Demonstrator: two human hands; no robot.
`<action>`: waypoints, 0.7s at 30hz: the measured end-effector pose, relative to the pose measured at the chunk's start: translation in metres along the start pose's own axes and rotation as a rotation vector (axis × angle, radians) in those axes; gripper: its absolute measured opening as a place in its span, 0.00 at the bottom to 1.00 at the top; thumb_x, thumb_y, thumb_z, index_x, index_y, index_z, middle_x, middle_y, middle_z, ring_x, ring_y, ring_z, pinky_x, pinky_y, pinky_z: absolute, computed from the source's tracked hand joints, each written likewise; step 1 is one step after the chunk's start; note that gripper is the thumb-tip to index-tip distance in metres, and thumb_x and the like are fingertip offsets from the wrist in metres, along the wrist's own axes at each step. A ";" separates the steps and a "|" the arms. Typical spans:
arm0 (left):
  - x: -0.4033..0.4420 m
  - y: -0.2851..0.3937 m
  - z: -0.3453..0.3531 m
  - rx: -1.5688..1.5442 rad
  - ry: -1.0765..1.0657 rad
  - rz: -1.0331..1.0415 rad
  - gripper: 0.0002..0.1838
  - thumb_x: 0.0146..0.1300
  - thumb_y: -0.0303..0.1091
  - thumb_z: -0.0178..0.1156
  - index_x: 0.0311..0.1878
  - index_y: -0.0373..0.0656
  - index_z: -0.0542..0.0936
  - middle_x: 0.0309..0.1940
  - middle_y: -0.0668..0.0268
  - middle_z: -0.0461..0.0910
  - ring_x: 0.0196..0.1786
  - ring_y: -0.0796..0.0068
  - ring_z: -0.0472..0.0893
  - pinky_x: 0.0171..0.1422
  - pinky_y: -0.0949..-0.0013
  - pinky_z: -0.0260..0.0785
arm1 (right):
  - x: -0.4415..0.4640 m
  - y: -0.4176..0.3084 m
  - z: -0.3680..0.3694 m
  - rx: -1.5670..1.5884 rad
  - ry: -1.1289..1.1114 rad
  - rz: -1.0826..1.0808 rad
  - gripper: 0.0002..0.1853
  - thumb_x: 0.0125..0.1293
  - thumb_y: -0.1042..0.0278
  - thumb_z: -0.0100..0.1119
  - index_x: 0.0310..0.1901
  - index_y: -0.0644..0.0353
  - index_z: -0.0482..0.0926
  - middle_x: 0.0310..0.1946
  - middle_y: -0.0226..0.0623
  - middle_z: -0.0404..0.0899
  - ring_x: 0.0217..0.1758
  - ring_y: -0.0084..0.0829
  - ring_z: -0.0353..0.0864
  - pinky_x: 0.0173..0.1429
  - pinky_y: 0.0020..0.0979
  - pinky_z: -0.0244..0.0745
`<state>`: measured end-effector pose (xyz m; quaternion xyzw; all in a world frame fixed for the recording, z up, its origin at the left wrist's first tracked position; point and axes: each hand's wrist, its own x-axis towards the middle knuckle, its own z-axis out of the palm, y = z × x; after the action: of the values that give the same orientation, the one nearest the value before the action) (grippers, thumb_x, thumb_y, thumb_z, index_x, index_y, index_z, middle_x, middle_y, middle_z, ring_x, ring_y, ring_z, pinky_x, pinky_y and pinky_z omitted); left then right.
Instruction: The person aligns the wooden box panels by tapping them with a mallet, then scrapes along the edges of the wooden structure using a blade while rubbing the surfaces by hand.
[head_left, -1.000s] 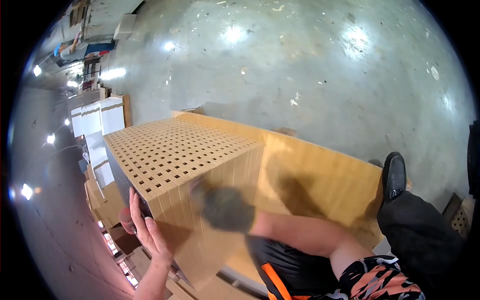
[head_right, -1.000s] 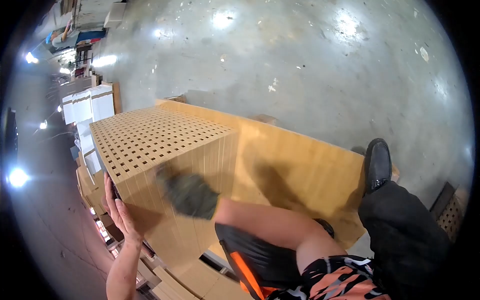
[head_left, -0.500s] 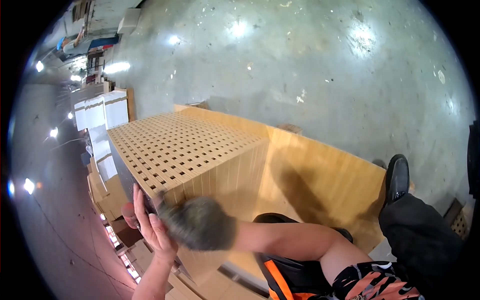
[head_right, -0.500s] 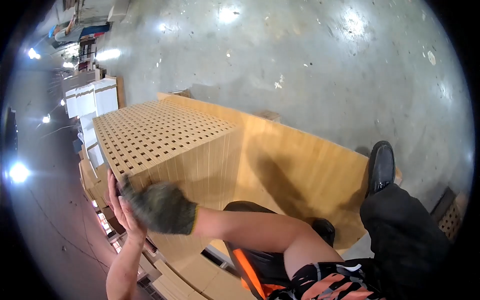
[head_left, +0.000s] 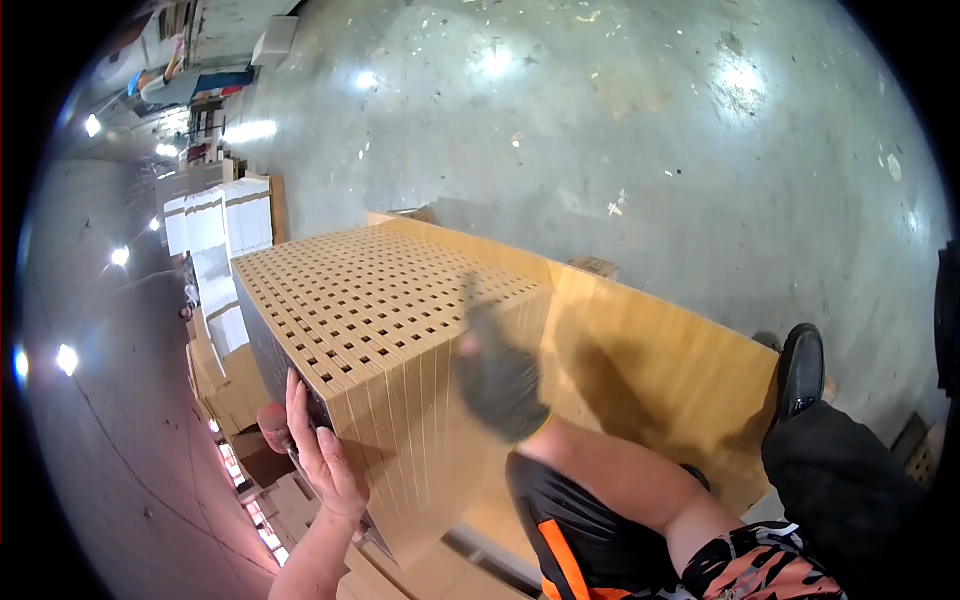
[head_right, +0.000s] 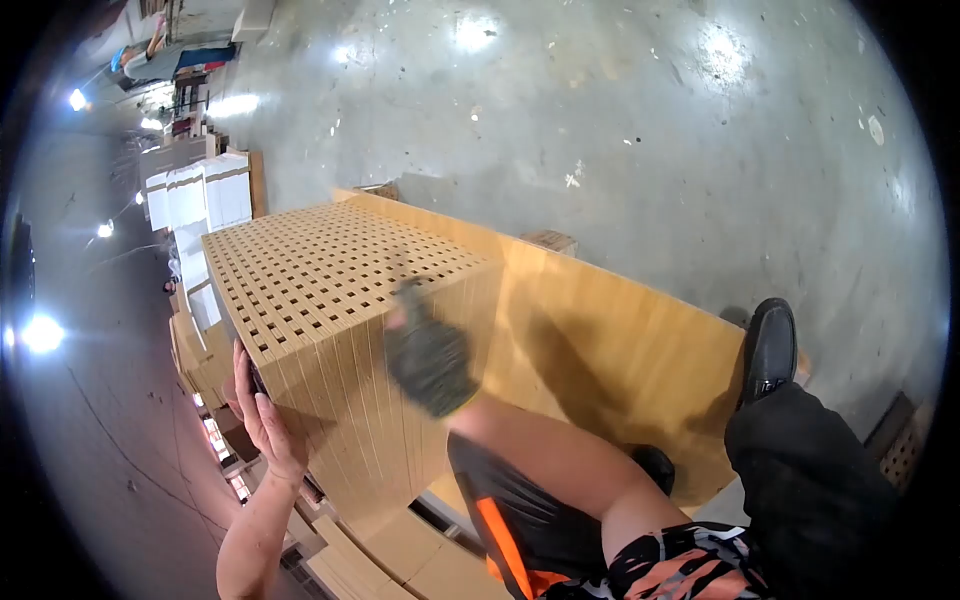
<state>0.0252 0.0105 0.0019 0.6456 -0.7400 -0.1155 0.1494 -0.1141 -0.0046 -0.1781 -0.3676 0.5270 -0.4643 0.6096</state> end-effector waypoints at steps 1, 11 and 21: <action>-0.001 0.001 0.000 0.005 0.004 -0.001 0.31 0.79 0.44 0.42 0.76 0.32 0.58 0.79 0.53 0.55 0.78 0.61 0.58 0.82 0.58 0.45 | 0.011 0.019 0.005 -0.049 0.139 -0.060 0.27 0.70 0.61 0.53 0.64 0.72 0.68 0.16 0.37 0.76 0.15 0.45 0.75 0.20 0.44 0.70; 0.002 0.001 0.005 -0.026 0.012 0.027 0.30 0.79 0.42 0.39 0.74 0.27 0.58 0.78 0.47 0.54 0.78 0.55 0.58 0.81 0.55 0.45 | 0.000 -0.021 0.000 0.038 -0.039 -0.113 0.20 0.69 0.62 0.53 0.57 0.66 0.72 0.22 0.36 0.78 0.19 0.35 0.76 0.22 0.41 0.68; 0.000 0.004 0.002 0.024 0.009 -0.002 0.29 0.78 0.40 0.39 0.74 0.30 0.60 0.78 0.47 0.54 0.78 0.55 0.57 0.81 0.54 0.45 | -0.020 -0.040 0.015 0.043 -0.008 -0.353 0.29 0.68 0.66 0.54 0.67 0.72 0.64 0.28 0.44 0.82 0.23 0.39 0.82 0.23 0.44 0.73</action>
<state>0.0208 0.0112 0.0013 0.6486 -0.7399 -0.1040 0.1449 -0.1065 0.0018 -0.1320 -0.4430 0.4417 -0.5740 0.5283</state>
